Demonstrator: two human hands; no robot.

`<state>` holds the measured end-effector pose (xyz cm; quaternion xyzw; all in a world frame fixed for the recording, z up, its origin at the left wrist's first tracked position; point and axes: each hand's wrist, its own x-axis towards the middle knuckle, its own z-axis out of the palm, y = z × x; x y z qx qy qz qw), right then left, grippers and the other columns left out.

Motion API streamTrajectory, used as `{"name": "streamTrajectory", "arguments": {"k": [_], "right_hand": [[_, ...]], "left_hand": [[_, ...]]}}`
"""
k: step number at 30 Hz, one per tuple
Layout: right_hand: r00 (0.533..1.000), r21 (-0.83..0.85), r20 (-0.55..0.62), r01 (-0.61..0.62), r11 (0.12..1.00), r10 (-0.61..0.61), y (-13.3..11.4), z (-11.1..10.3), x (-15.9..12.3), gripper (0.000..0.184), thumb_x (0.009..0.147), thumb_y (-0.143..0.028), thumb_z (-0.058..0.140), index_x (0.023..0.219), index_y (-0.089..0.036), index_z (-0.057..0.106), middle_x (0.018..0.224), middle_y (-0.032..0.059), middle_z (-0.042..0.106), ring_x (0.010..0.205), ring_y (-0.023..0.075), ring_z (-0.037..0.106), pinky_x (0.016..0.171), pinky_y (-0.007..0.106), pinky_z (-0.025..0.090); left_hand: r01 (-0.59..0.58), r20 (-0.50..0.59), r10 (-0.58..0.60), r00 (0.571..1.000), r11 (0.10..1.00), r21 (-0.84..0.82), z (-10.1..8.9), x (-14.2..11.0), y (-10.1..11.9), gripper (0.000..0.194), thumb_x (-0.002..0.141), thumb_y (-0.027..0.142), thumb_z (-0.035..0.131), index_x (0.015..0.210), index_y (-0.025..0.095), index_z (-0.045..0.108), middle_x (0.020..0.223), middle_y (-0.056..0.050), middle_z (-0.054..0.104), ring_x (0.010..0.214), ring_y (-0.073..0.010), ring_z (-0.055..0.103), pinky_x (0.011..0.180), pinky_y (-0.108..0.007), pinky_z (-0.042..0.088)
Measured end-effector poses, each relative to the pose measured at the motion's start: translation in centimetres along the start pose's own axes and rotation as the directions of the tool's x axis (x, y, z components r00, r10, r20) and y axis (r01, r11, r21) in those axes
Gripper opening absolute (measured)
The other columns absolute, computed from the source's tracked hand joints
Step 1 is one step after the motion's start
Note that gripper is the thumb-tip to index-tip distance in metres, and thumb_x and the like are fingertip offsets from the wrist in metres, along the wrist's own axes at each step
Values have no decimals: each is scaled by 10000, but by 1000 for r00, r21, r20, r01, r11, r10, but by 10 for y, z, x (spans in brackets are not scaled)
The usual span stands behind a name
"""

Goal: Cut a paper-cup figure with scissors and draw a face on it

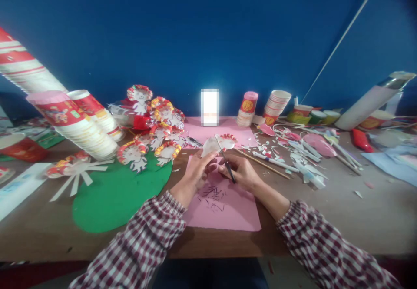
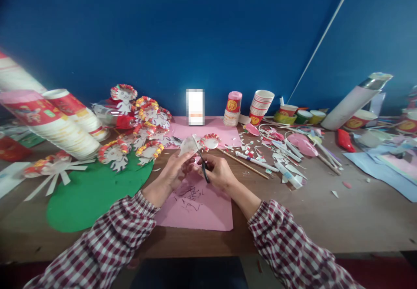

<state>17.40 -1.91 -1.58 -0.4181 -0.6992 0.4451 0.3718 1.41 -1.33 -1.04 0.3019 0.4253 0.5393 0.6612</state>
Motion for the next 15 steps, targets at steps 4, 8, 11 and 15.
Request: {"name": "streamTrajectory", "arguments": {"k": [4, 8, 11, 15], "right_hand": [[1000, -4, 10, -1, 1000, 1, 0, 1, 0, 345, 772, -471, 665, 864, -141, 623, 616, -17, 518, 530, 97, 434, 494, 216, 346], [1000, 1, 15, 26, 1000, -26, -1, 2, 0, 311, 789, -442, 655, 855, -140, 620, 661, -8, 526, 554, 96, 432, 510, 218, 348], [1000, 5, 13, 21, 1000, -21, -1, 2, 0, 301, 785, -433, 661, 846, -142, 609, 650, -16, 508, 551, 93, 422, 504, 214, 335], [1000, -12, 9, 12, 1000, -12, 0, 2, 0, 293, 785, -427, 663, 838, -144, 606, 624, -27, 482, 536, 89, 405, 490, 211, 316]], "left_hand": [[8, -67, -7, 998, 1000, 9, 2, -2, 1, 333, 601, 298, 795, 849, 154, 625, 683, 2, 619, 527, -90, 570, 511, -215, 458], [-8, 4, 8, 1000, 1000, 2, 2, -3, 0, 291, 614, 294, 782, 795, 144, 611, 645, 7, 594, 512, -89, 559, 517, -222, 455], [18, -12, -17, 1000, 999, 39, 1, -4, 0, 288, 638, 309, 763, 814, 139, 614, 657, -12, 609, 514, -98, 564, 501, -223, 444], [48, -68, -42, 997, 995, 83, 1, -5, 3, 313, 634, 322, 763, 840, 139, 617, 651, -21, 613, 509, -116, 567, 475, -231, 435]]}}
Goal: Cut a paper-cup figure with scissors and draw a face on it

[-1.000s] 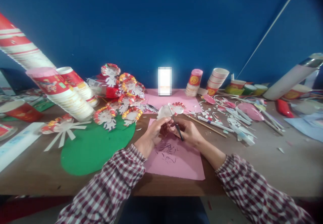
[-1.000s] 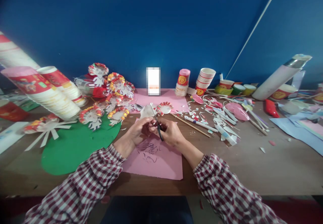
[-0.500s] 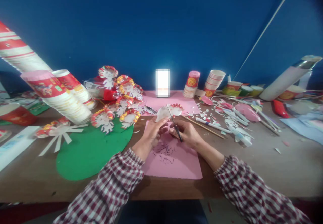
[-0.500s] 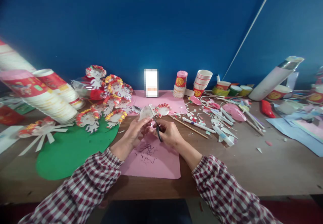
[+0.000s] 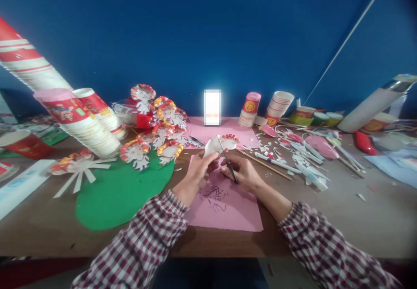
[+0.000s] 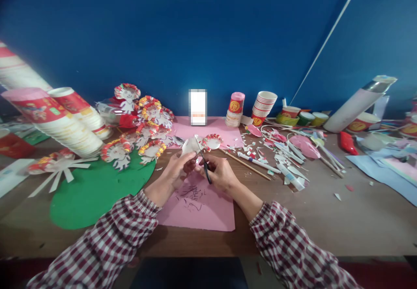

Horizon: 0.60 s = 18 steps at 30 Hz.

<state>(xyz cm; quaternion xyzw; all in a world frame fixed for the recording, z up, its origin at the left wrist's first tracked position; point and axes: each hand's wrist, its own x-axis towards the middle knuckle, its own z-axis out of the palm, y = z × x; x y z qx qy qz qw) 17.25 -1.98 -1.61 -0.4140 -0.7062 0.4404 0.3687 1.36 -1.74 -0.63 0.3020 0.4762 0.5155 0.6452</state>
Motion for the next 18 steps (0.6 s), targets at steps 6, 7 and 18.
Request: {"name": "streamTrajectory", "arguments": {"k": [6, 7, 18], "right_hand": [[1000, 13, -4, 14, 1000, -14, 0, 1, -1, 270, 782, -395, 672, 848, -140, 611, 661, -14, 514, 570, 96, 433, 517, 209, 349], [1000, 16, -5, 15, 1000, -15, 0, 2, -1, 270, 781, -392, 673, 850, -139, 611, 667, -11, 521, 575, 98, 440, 523, 209, 356], [1000, 63, -5, 3, 998, -2, 0, 3, 0, 273, 776, -401, 676, 855, -150, 603, 652, -11, 538, 551, 106, 484, 504, 213, 372]], "left_hand": [[19, -1, -19, 1000, 999, -39, 2, -2, 2, 318, 620, 314, 768, 838, 149, 606, 648, -8, 608, 518, -116, 567, 482, -233, 441], [19, -5, -20, 1000, 999, -51, 2, -3, 2, 322, 616, 314, 770, 838, 151, 604, 647, -6, 607, 521, -116, 569, 485, -232, 442], [49, 84, -41, 996, 994, -98, -3, 8, -6, 230, 634, 294, 753, 678, 150, 580, 597, 13, 567, 501, -81, 522, 469, -201, 385]]}}
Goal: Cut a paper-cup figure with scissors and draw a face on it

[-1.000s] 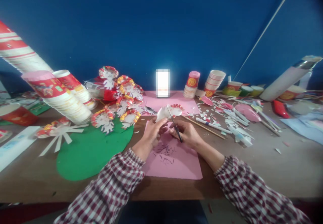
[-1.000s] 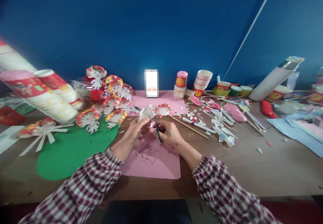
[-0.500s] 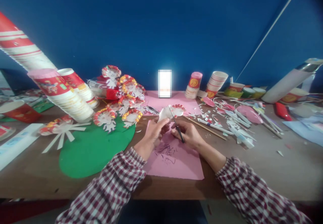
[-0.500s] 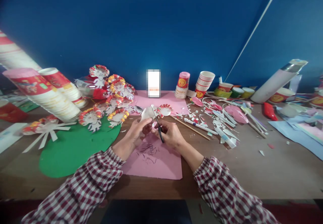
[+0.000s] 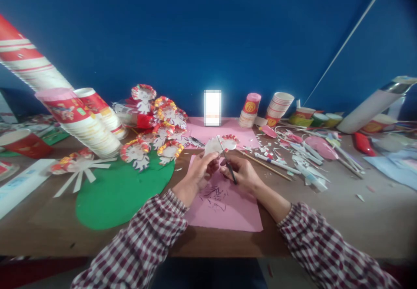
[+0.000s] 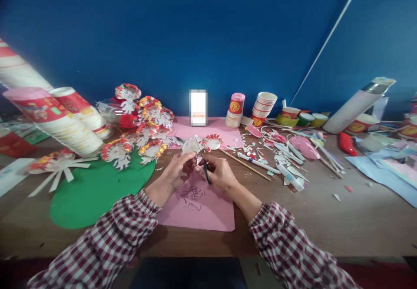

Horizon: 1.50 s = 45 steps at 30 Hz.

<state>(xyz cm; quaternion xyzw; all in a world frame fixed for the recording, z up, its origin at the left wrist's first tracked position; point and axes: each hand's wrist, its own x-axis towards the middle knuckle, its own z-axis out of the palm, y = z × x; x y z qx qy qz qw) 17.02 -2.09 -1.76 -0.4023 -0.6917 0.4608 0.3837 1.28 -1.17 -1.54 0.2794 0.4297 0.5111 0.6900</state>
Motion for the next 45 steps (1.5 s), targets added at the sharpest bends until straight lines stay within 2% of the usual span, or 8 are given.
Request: {"name": "streamTrajectory", "arguments": {"k": [4, 10, 17, 25, 30, 34, 37, 45], "right_hand": [[1000, 19, 7, -7, 1000, 6, 3, 0, 0, 272, 785, -399, 667, 881, -152, 603, 664, 2, 574, 566, 125, 532, 511, 223, 390], [1000, -29, 18, 8, 1000, -7, 3, -1, -1, 264, 791, -396, 665, 868, -149, 613, 639, -2, 560, 558, 124, 525, 502, 221, 382], [1000, -17, 10, 28, 999, -28, 4, -1, 0, 278, 791, -406, 666, 885, -148, 628, 691, -1, 560, 574, 116, 518, 519, 218, 389], [999, 10, 31, 30, 999, -31, -1, -1, 0, 303, 796, -401, 663, 938, -134, 655, 711, 4, 563, 586, 114, 499, 530, 221, 385], [1000, 7, 30, -7, 1000, 6, 2, -1, 0, 318, 786, -414, 670, 941, -136, 652, 695, 2, 555, 576, 111, 481, 521, 219, 377], [999, 24, 33, -31, 999, 30, 0, -1, -1, 321, 774, -430, 676, 885, -131, 639, 642, -12, 522, 555, 102, 451, 514, 215, 365], [999, 27, 32, -29, 999, 28, 0, -1, -1, 319, 782, -437, 666, 866, -132, 629, 643, -11, 526, 557, 101, 448, 518, 216, 362], [999, 28, 39, -25, 999, 24, -3, -1, 0, 349, 790, -470, 646, 843, -126, 618, 657, 7, 552, 560, 109, 469, 514, 223, 357]], "left_hand": [[47, 90, -42, 995, 997, -55, -4, 5, -2, 212, 641, 287, 745, 660, 148, 586, 586, 21, 556, 512, -79, 520, 527, -216, 423], [70, 184, -52, 982, 993, -93, -4, 3, 2, 194, 657, 253, 724, 596, 137, 580, 562, 19, 544, 509, -76, 509, 558, -227, 441], [100, 224, -56, 973, 977, -189, 3, -1, 6, 174, 669, 181, 703, 566, 119, 577, 572, 4, 555, 518, -64, 499, 521, -199, 421], [77, 179, -47, 983, 984, -162, -2, 4, 1, 122, 655, 176, 724, 675, 126, 615, 629, -9, 595, 544, -82, 539, 518, -205, 442], [21, 41, -19, 999, 999, -46, 2, -3, 6, 224, 636, 247, 763, 787, 152, 626, 661, -9, 611, 564, -102, 574, 536, -219, 462], [-8, -85, 4, 996, 999, -46, 6, -7, 10, 291, 612, 288, 777, 825, 160, 626, 657, -16, 622, 551, -115, 585, 518, -227, 464], [-42, -88, 38, 995, 998, -37, 6, -6, 9, 295, 581, 289, 792, 787, 152, 631, 631, 1, 603, 521, -97, 563, 506, -216, 453], [-34, -71, 33, 997, 999, -8, 5, -7, 12, 284, 571, 313, 790, 761, 166, 637, 592, 38, 556, 490, -74, 520, 461, -194, 403]]}}
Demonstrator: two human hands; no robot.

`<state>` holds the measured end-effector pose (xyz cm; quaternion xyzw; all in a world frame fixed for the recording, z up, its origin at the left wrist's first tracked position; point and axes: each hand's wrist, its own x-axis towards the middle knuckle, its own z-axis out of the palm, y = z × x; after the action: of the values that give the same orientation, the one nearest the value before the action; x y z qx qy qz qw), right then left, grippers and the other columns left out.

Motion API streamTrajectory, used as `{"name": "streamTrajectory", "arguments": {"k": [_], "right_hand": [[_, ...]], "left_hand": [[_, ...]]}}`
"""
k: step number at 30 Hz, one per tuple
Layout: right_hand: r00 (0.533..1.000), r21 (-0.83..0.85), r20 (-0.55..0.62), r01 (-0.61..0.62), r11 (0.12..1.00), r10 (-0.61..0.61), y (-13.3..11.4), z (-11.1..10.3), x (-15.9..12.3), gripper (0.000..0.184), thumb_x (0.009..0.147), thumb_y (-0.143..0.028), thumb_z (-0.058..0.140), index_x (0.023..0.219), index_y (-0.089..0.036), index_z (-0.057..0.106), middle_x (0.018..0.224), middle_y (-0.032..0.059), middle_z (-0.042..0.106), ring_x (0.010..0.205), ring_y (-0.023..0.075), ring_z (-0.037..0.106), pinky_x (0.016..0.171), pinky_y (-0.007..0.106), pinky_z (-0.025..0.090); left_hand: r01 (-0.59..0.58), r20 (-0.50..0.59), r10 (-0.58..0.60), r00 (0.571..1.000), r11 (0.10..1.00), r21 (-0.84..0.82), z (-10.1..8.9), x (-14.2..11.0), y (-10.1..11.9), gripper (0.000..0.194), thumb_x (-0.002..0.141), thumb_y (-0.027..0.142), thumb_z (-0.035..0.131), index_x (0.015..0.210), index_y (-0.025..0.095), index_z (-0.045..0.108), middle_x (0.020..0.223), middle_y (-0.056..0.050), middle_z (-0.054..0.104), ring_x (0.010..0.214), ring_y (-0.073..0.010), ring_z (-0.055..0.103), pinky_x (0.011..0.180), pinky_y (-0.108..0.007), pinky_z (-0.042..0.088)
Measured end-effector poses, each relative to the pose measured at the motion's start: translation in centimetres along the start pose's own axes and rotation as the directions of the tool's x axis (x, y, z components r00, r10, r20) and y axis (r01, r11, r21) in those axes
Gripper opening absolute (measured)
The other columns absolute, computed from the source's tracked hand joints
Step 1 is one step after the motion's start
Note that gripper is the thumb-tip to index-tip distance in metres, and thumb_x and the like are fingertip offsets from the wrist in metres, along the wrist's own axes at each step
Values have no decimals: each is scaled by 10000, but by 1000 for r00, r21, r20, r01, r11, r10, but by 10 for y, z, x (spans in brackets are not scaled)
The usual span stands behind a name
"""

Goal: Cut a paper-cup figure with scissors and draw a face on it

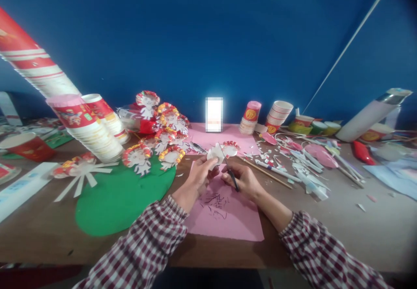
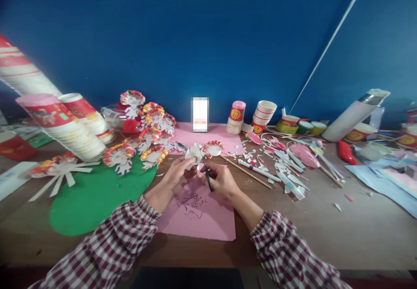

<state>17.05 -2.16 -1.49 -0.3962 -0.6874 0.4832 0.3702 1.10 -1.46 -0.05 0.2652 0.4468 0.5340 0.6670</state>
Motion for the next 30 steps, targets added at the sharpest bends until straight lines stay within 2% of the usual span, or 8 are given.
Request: {"name": "streamTrajectory", "arguments": {"k": [8, 12, 16, 30], "right_hand": [[999, 17, -17, -29, 999, 29, -3, 1, 0, 371, 742, -477, 692, 854, -131, 614, 600, -8, 542, 537, 114, 483, 505, 223, 374], [999, 13, -28, -27, 1000, 28, -4, 2, 0, 396, 727, -491, 701, 850, -126, 610, 593, -5, 539, 527, 114, 484, 496, 224, 375], [1000, 25, -27, -2, 1000, 2, -3, 2, 0, 409, 748, -520, 670, 838, -124, 617, 626, 5, 546, 533, 110, 484, 502, 227, 380], [1000, 24, -20, 10, 1000, -9, -1, 2, 0, 407, 763, -514, 659, 871, -124, 627, 653, 12, 549, 550, 115, 485, 510, 235, 388]], "left_hand": [[17, 45, -14, 999, 998, -62, -1, 1, -1, 206, 613, 253, 762, 650, 135, 598, 577, 22, 556, 513, -63, 520, 515, -178, 436], [58, 90, -46, 995, 990, -131, -4, 6, -6, 190, 622, 218, 760, 674, 133, 600, 591, 23, 558, 528, -61, 529, 526, -171, 447], [79, 143, -63, 988, 991, -110, -5, 9, -7, 203, 642, 250, 758, 682, 140, 592, 577, 19, 557, 522, -78, 541, 531, -195, 460], [80, 122, -63, 991, 987, -138, -1, 4, -6, 171, 655, 216, 732, 660, 143, 578, 545, 20, 563, 495, -84, 535, 520, -212, 465]]}}
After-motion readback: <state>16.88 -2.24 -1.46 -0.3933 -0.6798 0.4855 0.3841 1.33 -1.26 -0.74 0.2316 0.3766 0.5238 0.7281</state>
